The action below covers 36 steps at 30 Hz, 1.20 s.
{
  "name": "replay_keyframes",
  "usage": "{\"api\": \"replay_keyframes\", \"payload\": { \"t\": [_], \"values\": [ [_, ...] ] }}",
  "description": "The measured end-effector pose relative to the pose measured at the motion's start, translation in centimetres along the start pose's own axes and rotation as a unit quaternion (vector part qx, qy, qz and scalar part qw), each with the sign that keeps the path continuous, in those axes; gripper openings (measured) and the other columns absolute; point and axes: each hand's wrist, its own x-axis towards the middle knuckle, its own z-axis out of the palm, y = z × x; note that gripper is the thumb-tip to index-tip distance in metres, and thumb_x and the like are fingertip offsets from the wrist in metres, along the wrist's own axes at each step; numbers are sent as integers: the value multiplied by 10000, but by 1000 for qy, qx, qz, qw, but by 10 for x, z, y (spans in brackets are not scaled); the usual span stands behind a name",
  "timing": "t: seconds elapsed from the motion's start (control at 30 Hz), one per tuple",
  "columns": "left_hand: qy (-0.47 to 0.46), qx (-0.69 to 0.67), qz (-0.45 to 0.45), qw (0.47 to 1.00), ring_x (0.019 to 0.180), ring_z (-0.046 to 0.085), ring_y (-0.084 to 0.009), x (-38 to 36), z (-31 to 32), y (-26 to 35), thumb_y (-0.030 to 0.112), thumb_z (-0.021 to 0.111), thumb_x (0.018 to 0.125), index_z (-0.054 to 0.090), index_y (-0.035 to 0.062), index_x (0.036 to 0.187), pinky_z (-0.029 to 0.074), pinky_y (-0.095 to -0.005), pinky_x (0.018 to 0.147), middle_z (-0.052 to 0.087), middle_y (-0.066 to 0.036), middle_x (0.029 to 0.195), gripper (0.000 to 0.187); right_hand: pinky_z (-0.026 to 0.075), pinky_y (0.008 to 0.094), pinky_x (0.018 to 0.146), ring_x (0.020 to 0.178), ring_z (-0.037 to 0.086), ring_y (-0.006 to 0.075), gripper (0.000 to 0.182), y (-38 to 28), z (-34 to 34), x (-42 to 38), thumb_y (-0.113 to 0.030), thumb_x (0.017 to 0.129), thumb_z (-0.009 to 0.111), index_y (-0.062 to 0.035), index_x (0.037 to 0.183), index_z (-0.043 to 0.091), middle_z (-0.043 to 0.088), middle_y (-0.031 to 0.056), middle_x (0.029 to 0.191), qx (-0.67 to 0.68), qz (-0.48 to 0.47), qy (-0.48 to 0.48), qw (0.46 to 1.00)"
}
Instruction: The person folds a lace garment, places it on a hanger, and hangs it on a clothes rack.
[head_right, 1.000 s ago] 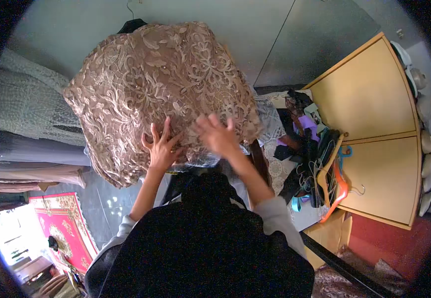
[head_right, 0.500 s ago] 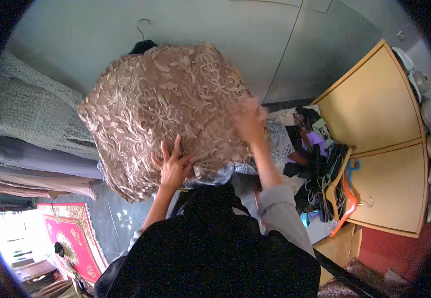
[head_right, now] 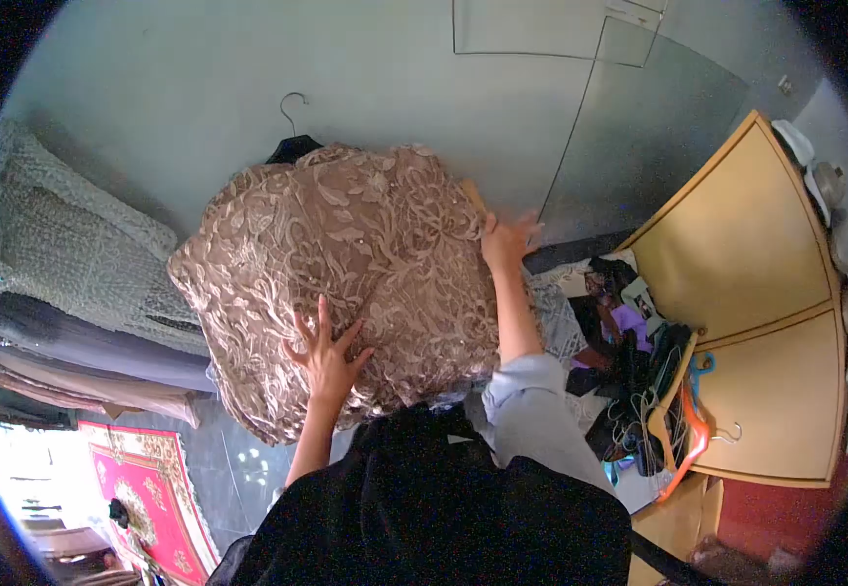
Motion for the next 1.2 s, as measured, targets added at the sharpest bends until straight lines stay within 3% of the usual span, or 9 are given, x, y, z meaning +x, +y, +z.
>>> {"api": "replay_keyframes", "payload": {
  "t": [0.07,0.13,0.2,0.3,0.37,0.47,0.63,0.8,1.2],
  "values": [
    [1,-7,-5,1000,1358,101,-392,1,0,1,438,724,663,637,306,1108,-17,-637,984,155,-23,1511,472,295,553,934,1229,318,378,451,-35,-34,-32,-272,863,519,-24,1236,471,416,303,1246,-37,-137,173,975],
    [-4,-8,-8,1000,1355,108,-392,1,1,0,436,721,668,637,303,1108,-13,-640,983,159,-24,1509,467,277,558,958,1270,297,335,410,-79,-35,-78,-300,874,508,-126,1245,492,398,224,1310,122,-298,139,936],
    [-10,1,-8,1000,1347,121,-392,1,0,1,429,713,680,648,290,1092,8,-648,979,163,-27,1507,440,257,560,986,1279,323,325,375,-69,-2,-99,-305,891,482,-240,1260,496,407,118,1348,79,-664,41,743],
    [3,-13,0,1000,1354,106,-378,2,0,0,412,715,682,671,274,1044,7,-664,972,164,-27,1505,391,88,622,1026,1347,227,315,372,-42,41,-34,-288,937,422,-286,1306,474,271,64,1466,-95,-382,-107,913],
    [18,-8,2,1000,1359,100,-366,1,3,-1,409,717,680,673,277,1034,2,-667,970,169,-23,1503,380,121,626,1013,1333,210,398,377,-9,63,11,-282,934,439,-253,1308,480,215,186,1460,88,-145,139,976],
    [24,-21,-7,999,1365,83,-352,-1,5,2,407,715,683,672,294,1034,24,-668,970,171,-11,1503,372,127,645,1003,1323,186,451,409,-49,4,-23,-229,906,501,-219,1313,475,142,261,1454,34,-167,131,977],
    [56,-21,5,998,1358,129,-343,-5,11,-3,425,672,722,684,283,1003,27,-648,975,222,-8,1487,315,155,582,1038,1340,259,294,391,-74,1,-101,-242,807,566,-215,1197,571,336,195,1405,78,-617,-21,783],
    [88,-55,-49,993,1373,99,-351,-28,2,-12,457,651,745,687,265,1000,-40,-616,987,248,-1,1486,321,229,678,944,1323,166,470,376,-12,21,-34,-323,925,427,-181,1259,522,230,254,1435,11,-65,67,996],
    [209,-49,-388,897,1352,59,-461,-49,-17,-182,558,685,673,576,172,1164,77,-741,921,281,-196,1442,634,109,616,1015,1348,179,419,417,-158,-14,-238,-307,891,497,-234,1302,495,178,205,1478,167,-570,-82,800]
  ]
}}
